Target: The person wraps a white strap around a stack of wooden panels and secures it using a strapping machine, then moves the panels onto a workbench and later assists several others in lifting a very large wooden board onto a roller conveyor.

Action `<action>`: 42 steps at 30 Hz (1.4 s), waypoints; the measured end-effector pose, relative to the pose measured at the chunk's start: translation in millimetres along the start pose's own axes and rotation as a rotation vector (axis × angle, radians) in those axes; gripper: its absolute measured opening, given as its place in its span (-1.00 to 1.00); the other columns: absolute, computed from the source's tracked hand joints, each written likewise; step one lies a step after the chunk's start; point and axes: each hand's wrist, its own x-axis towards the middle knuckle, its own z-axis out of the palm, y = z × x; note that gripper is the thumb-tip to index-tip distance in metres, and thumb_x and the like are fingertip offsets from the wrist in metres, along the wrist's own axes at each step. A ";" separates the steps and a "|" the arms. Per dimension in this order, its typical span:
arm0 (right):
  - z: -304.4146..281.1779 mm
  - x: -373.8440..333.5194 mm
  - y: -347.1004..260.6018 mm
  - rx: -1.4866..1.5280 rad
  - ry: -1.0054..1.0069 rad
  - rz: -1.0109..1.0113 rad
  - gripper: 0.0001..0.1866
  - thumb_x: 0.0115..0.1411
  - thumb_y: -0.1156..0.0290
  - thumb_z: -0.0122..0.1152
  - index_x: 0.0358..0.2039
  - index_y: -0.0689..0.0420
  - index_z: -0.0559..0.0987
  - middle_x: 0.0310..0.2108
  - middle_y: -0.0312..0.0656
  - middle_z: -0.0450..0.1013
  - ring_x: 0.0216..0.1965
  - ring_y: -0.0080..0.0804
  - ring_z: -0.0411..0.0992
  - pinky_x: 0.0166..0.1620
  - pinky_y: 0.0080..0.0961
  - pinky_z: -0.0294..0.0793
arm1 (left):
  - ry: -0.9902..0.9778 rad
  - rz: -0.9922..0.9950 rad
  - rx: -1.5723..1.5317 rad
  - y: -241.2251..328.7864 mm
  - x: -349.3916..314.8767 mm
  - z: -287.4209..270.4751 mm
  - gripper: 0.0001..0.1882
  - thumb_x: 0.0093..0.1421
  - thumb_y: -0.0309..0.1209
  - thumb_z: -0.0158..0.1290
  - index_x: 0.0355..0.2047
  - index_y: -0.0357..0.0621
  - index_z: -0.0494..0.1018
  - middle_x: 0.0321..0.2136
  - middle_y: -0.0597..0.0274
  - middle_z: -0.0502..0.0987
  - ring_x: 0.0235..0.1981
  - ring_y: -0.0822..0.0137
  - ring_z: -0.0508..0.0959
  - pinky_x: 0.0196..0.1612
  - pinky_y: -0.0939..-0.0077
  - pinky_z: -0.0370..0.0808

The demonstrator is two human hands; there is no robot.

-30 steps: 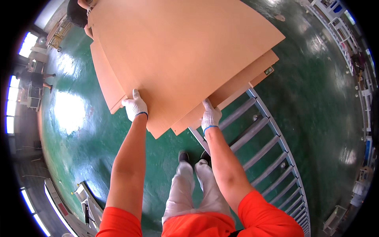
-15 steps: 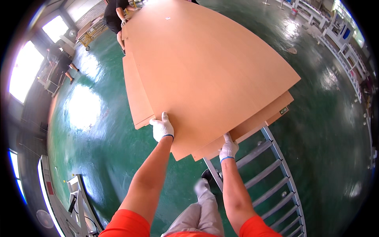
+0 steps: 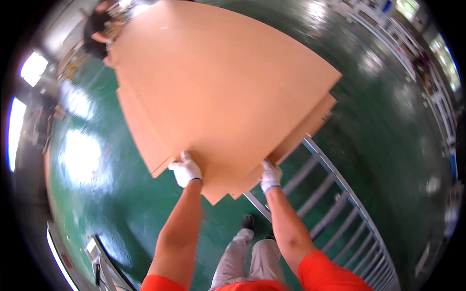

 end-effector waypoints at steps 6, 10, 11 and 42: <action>-50.5 -37.9 -10.6 0.000 -0.058 -0.064 -0.56 0.10 0.24 0.54 -0.14 0.32 0.67 -0.28 -0.22 0.61 -0.35 -0.54 0.45 -0.26 -0.48 0.46 | -0.034 0.024 -0.057 -30.9 -48.2 -28.2 -0.25 0.33 0.14 0.02 0.11 -0.39 0.25 -0.07 -0.23 0.57 -0.09 -0.17 0.61 -0.02 0.08 0.53; -77.6 -61.8 -21.0 -0.001 -0.046 -0.033 -0.57 0.13 0.24 0.52 -0.14 0.32 0.67 -0.23 -0.23 0.61 -0.26 -0.51 0.48 -0.15 -0.47 0.47 | -0.062 -0.012 -0.133 -35.2 -87.9 -50.7 -0.31 0.34 0.09 0.06 0.01 -0.43 0.28 -0.16 -0.22 0.56 -0.18 -0.09 0.62 -0.08 0.11 0.55; -87.8 -57.9 -21.9 -0.028 -0.044 -0.130 -0.55 0.12 0.21 0.52 -0.11 0.29 0.66 -0.25 -0.24 0.61 -0.32 -0.52 0.48 -0.27 -0.49 0.45 | -0.085 -0.024 -0.181 -34.9 -94.8 -53.0 -0.30 0.34 0.09 0.06 0.00 -0.43 0.28 -0.16 -0.22 0.56 -0.18 -0.09 0.61 -0.08 0.11 0.55; -515.0 -172.5 -58.5 -0.039 0.071 -0.136 -0.52 0.06 0.09 0.54 -0.25 0.28 0.69 -0.51 -0.30 0.50 -0.58 -0.57 0.34 -0.53 -0.50 0.30 | -0.380 0.431 -0.033 -255.2 -464.0 -133.0 -0.55 0.31 -0.20 0.12 -0.10 -0.43 0.38 -0.12 -0.08 0.47 -0.22 0.11 0.55 -0.14 0.20 0.55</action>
